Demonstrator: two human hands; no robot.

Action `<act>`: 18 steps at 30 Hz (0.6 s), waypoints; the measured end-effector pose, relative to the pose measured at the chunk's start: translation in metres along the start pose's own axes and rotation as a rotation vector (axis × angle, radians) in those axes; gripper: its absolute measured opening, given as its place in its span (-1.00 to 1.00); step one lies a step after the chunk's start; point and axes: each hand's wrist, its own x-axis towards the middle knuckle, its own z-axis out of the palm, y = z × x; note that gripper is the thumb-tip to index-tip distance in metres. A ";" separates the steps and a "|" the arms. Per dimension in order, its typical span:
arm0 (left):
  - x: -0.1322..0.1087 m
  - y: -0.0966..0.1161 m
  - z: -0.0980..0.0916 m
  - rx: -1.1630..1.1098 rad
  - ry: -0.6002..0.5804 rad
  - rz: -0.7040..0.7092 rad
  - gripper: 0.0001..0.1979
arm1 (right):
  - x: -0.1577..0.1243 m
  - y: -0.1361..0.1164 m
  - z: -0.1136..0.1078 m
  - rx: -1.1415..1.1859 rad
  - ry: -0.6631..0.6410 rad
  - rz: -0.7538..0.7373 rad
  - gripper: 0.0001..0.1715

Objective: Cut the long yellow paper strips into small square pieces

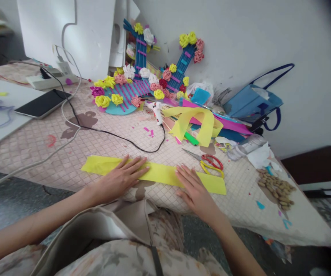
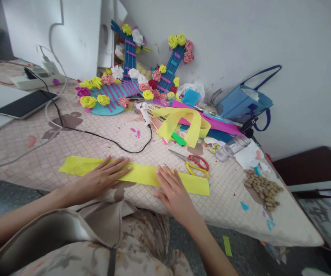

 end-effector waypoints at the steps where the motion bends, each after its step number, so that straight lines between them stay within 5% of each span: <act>1: 0.000 0.000 0.001 -0.001 0.004 0.001 -0.52 | 0.008 -0.006 0.002 0.002 -0.005 -0.026 -0.32; 9: -0.011 -0.006 -0.001 -0.034 -0.005 0.091 -0.42 | 0.032 -0.022 0.021 -0.073 -0.161 -0.036 -0.26; 18: -0.049 -0.039 -0.013 -0.162 0.044 -0.158 -0.45 | 0.028 -0.020 0.026 -0.129 -0.155 -0.032 -0.26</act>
